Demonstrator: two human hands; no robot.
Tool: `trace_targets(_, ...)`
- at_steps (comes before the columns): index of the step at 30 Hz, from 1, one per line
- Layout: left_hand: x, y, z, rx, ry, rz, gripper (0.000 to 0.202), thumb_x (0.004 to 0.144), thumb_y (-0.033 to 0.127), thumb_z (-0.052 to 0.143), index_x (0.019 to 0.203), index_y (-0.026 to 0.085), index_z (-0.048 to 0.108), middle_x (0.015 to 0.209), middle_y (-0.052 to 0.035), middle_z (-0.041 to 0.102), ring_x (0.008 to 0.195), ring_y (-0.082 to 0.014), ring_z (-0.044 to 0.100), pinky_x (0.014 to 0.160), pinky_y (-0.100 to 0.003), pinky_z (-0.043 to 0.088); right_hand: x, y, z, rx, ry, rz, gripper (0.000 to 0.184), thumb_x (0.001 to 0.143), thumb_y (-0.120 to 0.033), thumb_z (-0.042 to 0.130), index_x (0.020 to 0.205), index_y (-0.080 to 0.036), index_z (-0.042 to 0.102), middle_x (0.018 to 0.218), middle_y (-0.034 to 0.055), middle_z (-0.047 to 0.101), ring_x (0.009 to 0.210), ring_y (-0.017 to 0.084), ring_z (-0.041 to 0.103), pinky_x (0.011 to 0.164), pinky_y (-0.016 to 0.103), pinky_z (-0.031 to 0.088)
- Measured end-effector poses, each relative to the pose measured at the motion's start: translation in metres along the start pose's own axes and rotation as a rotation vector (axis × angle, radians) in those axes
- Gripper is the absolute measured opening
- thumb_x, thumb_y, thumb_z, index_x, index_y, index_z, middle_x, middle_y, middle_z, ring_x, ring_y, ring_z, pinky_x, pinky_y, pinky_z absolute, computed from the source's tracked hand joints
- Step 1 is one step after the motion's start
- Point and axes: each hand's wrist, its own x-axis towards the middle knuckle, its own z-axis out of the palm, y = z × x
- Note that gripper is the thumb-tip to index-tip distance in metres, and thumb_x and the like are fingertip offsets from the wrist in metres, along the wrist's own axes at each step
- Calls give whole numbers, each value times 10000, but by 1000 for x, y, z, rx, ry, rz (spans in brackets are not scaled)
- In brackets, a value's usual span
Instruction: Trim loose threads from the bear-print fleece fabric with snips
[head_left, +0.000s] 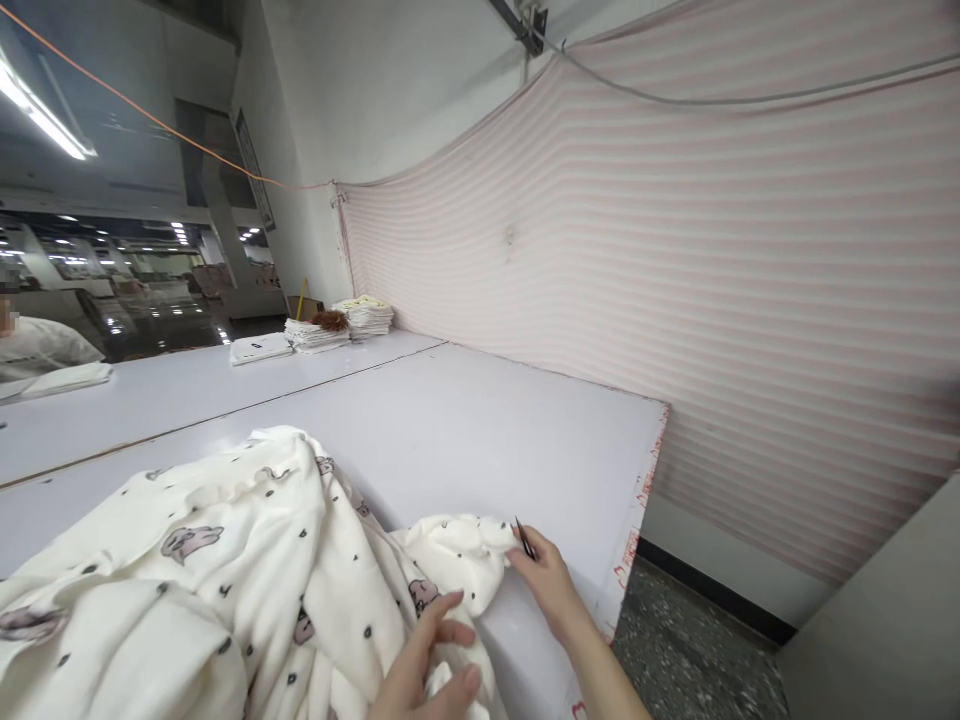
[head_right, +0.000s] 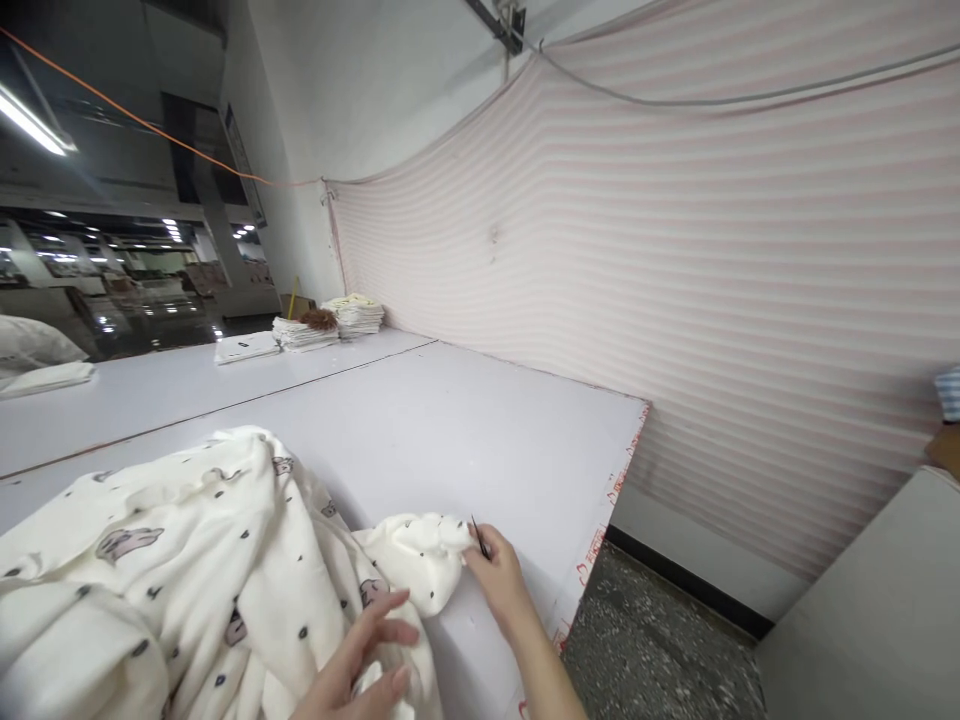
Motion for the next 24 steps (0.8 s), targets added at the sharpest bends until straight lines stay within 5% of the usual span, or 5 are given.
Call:
trace_targets(3, 13, 13, 6, 76, 101, 44, 590, 736, 439, 629, 1255, 235, 438, 1056, -56, 581, 874, -189, 557, 834, -296, 419, -52, -24, -1, 70, -127, -43, 161, 816, -288, 572, 904, -196, 671, 873, 27, 660, 852, 201, 605, 766, 283, 466)
trace_targets(7, 14, 22, 13, 125, 95, 92, 197, 769, 389, 565, 815, 204, 516, 760, 4, 547, 778, -196, 531, 723, -272, 413, -92, -30, -3, 188, -166, 50, 238, 830, -393, 580, 936, -200, 670, 894, 61, 653, 855, 221, 598, 783, 308, 450)
trace_targets(11, -2, 21, 10, 222, 152, 149, 223, 829, 396, 493, 709, 214, 449, 645, 41, 416, 613, -148, 423, 566, -226, 346, -85, -30, 5, 200, 124, 106, 412, 730, -345, 691, 1110, -228, 581, 679, -55, 484, 632, 138, 468, 643, 241, 401)
trace_targets(17, -17, 14, 3, 466, 343, 328, 187, 833, 362, 537, 717, 217, 528, 819, -32, 491, 664, -173, 503, 514, -240, 350, -63, -51, 24, 337, -43, 106, 186, 775, -335, 639, 702, -183, 559, 673, -37, 487, 694, 142, 470, 648, 220, 396)
trace_targets(24, -20, 6, -1, 427, 431, 540, 126, 816, 178, 454, 697, 219, 454, 972, -64, 518, 591, -128, 491, 507, -218, 388, -73, -60, 23, 197, 34, 62, 370, 748, -349, 673, 1093, -233, 602, 1026, 24, 604, 796, 153, 549, 694, 211, 441)
